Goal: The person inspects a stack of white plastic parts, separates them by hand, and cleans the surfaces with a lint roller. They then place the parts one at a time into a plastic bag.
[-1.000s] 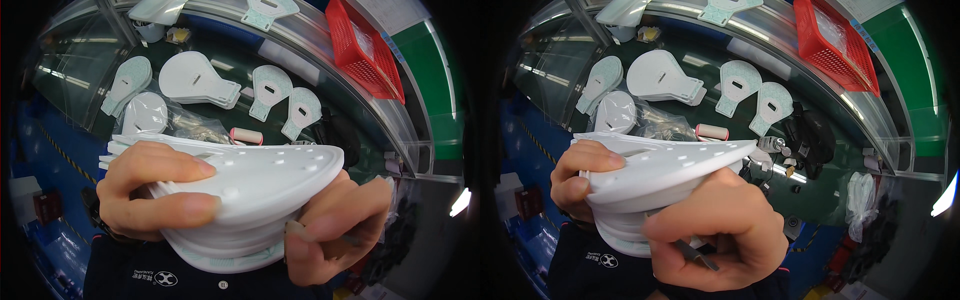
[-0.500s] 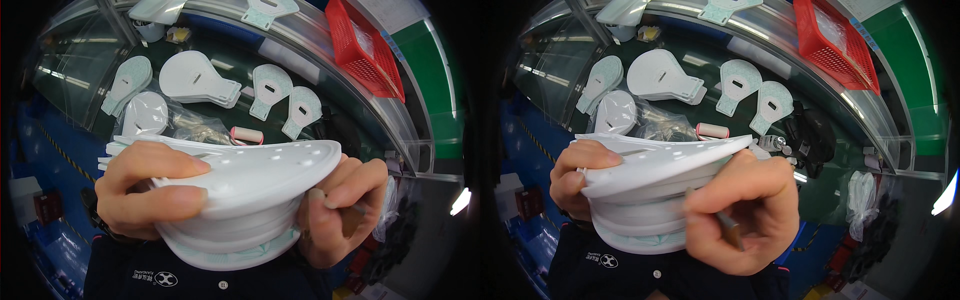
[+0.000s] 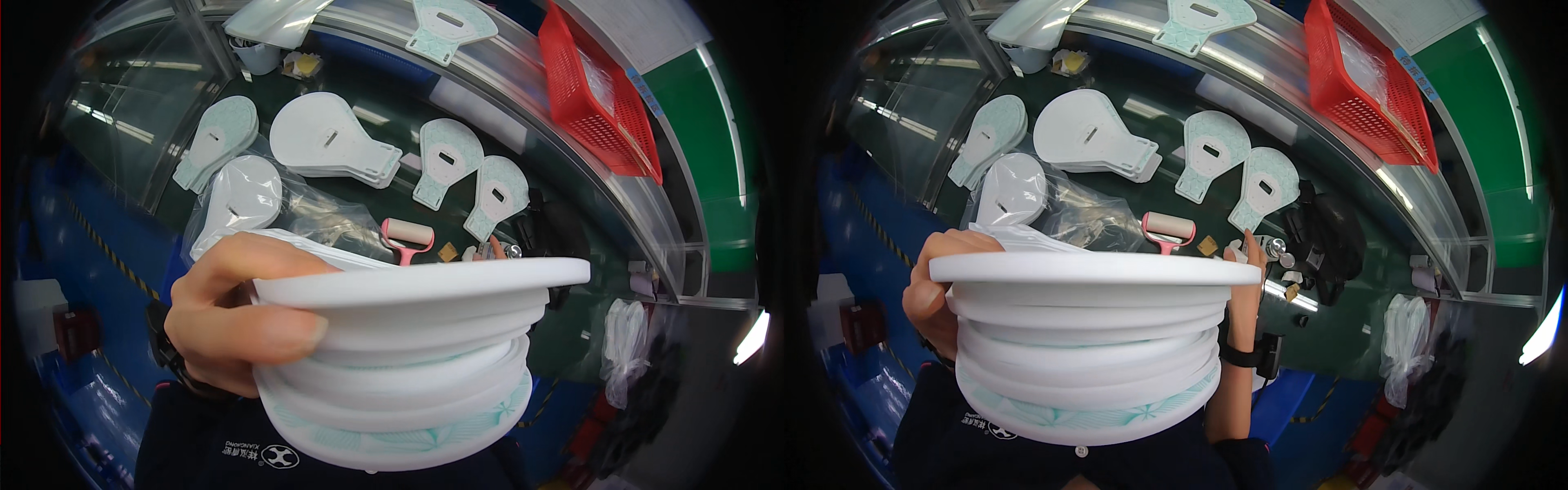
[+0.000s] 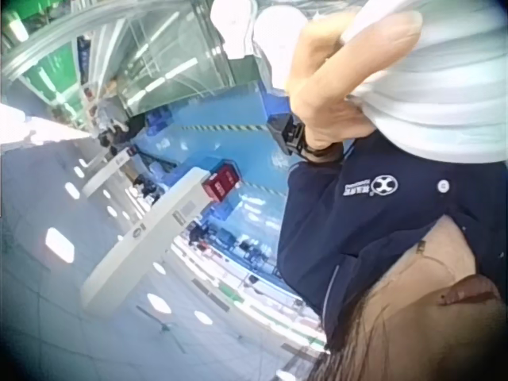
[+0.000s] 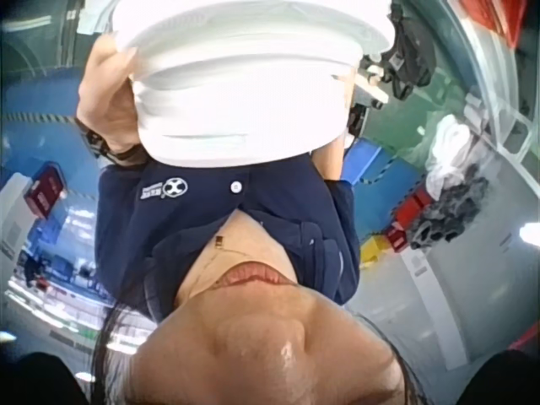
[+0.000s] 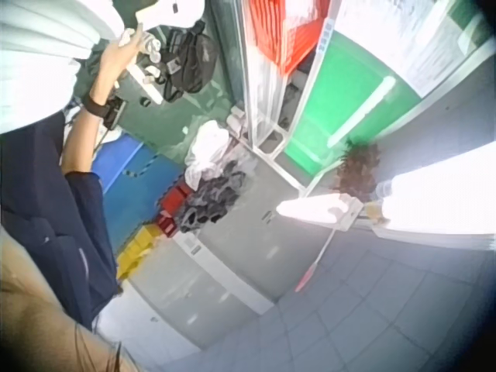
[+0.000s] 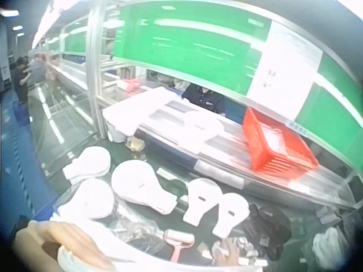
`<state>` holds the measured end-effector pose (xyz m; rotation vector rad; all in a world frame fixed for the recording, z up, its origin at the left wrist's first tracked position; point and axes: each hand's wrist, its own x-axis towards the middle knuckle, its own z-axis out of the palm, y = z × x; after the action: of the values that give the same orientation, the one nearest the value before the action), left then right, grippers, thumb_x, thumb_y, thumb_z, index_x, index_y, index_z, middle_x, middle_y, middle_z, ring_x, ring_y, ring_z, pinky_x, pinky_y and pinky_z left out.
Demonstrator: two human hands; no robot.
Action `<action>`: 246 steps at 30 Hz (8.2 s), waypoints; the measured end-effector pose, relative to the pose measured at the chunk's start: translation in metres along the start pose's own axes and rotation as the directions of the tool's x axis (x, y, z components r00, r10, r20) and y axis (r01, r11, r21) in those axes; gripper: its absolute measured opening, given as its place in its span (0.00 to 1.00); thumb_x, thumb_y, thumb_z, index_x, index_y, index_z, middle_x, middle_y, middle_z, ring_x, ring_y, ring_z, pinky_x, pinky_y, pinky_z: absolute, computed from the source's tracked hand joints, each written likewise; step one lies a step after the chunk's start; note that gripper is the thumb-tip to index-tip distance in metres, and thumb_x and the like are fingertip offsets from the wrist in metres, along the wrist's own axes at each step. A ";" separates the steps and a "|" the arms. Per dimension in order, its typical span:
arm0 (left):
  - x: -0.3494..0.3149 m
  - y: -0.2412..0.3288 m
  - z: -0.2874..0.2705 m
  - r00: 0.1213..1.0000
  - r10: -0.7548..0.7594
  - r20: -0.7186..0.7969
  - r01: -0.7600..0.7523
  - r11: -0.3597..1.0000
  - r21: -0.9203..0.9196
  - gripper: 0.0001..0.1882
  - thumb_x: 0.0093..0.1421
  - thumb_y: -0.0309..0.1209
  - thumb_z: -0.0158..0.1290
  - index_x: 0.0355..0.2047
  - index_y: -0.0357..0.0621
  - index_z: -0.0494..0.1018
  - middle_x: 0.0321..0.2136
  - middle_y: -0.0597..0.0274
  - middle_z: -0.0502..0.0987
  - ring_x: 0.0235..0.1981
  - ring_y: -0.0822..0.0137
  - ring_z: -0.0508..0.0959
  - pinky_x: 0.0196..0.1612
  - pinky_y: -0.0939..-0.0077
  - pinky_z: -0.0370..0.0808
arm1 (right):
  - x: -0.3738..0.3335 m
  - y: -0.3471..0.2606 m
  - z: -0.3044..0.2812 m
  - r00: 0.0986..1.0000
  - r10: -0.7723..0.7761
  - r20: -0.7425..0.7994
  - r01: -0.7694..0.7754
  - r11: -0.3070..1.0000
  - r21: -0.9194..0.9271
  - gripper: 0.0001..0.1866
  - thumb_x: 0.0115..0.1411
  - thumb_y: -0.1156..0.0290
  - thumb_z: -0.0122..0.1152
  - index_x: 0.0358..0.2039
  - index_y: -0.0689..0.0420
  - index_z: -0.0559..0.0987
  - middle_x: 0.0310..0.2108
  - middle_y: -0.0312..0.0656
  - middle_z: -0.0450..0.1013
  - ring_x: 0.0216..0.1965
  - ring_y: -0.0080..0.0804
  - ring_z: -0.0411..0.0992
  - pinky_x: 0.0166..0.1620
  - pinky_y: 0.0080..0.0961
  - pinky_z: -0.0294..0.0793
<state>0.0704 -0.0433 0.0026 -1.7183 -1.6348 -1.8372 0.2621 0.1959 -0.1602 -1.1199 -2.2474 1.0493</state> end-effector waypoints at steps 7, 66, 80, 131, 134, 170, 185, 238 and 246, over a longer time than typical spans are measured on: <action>0.000 -0.005 0.007 0.995 0.003 -0.101 -0.007 0.999 -0.034 0.30 0.39 0.27 0.67 0.44 0.39 0.69 0.33 0.48 0.74 0.30 0.61 0.77 0.31 0.75 0.73 | -0.007 -0.088 -0.019 0.844 -0.318 0.433 -0.172 0.604 0.778 0.30 0.60 0.46 0.45 0.60 0.46 0.61 0.57 0.59 0.56 0.60 0.45 0.55 0.59 0.37 0.55; -0.023 -0.054 0.042 0.961 -0.225 -0.163 -0.005 0.573 -0.820 0.19 0.59 0.34 0.48 0.50 0.40 0.66 0.56 0.40 0.60 0.61 0.55 0.57 0.57 0.50 0.66 | 0.002 -0.161 -0.029 0.871 -0.471 -0.142 0.274 0.225 0.935 0.35 0.52 0.68 0.62 0.58 0.57 0.57 0.39 0.41 0.65 0.42 0.32 0.64 0.53 0.32 0.62; -0.025 -0.055 0.041 0.969 -0.237 -0.064 0.080 0.551 -0.830 0.21 0.60 0.38 0.47 0.51 0.45 0.66 0.56 0.42 0.60 0.64 0.58 0.52 0.58 0.47 0.62 | 0.012 -0.154 -0.034 0.769 -0.584 -0.259 0.405 0.133 0.904 0.43 0.42 0.67 0.71 0.56 0.57 0.58 0.36 0.39 0.66 0.39 0.29 0.63 0.49 0.30 0.61; -0.001 0.000 -0.018 0.968 -0.240 -0.071 0.247 0.875 0.416 0.22 0.47 0.28 0.61 0.40 0.30 0.67 0.35 0.51 0.74 0.35 0.65 0.76 0.39 0.77 0.71 | 0.027 0.078 0.054 0.933 0.354 0.065 -0.359 0.903 0.235 0.13 0.55 0.71 0.59 0.40 0.64 0.74 0.34 0.40 0.73 0.31 0.23 0.72 0.29 0.17 0.75; 0.000 0.005 -0.020 0.977 -0.211 -0.032 0.206 0.890 0.407 0.22 0.46 0.29 0.62 0.39 0.31 0.67 0.33 0.49 0.75 0.32 0.63 0.77 0.38 0.74 0.72 | 0.007 0.144 0.103 0.938 0.300 -0.171 -0.304 0.953 0.003 0.15 0.50 0.68 0.64 0.35 0.61 0.72 0.32 0.44 0.67 0.30 0.37 0.71 0.35 0.30 0.71; 0.038 0.032 -0.002 0.967 0.028 0.254 -0.134 0.901 0.412 0.15 0.54 0.35 0.55 0.35 0.37 0.65 0.22 0.54 0.75 0.22 0.67 0.76 0.26 0.74 0.69 | -0.010 -0.219 -0.087 0.604 -0.729 0.322 0.314 0.589 0.745 0.18 0.41 0.87 0.57 0.32 0.59 0.64 0.23 0.44 0.67 0.27 0.29 0.67 0.41 0.26 0.65; 0.035 0.034 -0.004 0.961 0.003 0.278 -0.100 0.937 0.336 0.16 0.52 0.34 0.56 0.34 0.36 0.65 0.23 0.51 0.75 0.22 0.66 0.75 0.24 0.74 0.69 | -0.012 -0.219 -0.087 0.574 -0.727 0.377 0.285 0.609 0.740 0.15 0.39 0.88 0.54 0.29 0.60 0.64 0.24 0.45 0.69 0.24 0.27 0.67 0.36 0.22 0.65; 0.041 0.027 -0.048 0.866 -0.092 0.492 -0.003 0.982 0.190 0.28 0.45 0.31 0.64 0.42 0.37 0.62 0.33 0.48 0.75 0.32 0.61 0.77 0.36 0.70 0.71 | 0.002 -0.029 -0.029 0.972 0.061 0.226 -0.090 0.989 0.121 0.33 0.52 0.59 0.62 0.56 0.59 0.64 0.55 0.51 0.59 0.57 0.38 0.58 0.57 0.34 0.57; 0.043 0.025 -0.034 0.930 -0.031 0.366 -0.012 0.993 0.115 0.25 0.44 0.29 0.65 0.38 0.35 0.64 0.31 0.47 0.76 0.30 0.61 0.78 0.34 0.70 0.71 | -0.015 -0.132 -0.052 0.789 -0.520 0.327 0.226 0.741 0.632 0.56 0.39 0.59 0.70 0.62 0.65 0.47 0.64 0.56 0.41 0.66 0.46 0.36 0.64 0.39 0.36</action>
<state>0.0519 -0.0558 0.0587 -2.1010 -1.8384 -1.4517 0.2393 0.1548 -0.0253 -0.1095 -2.1184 1.7885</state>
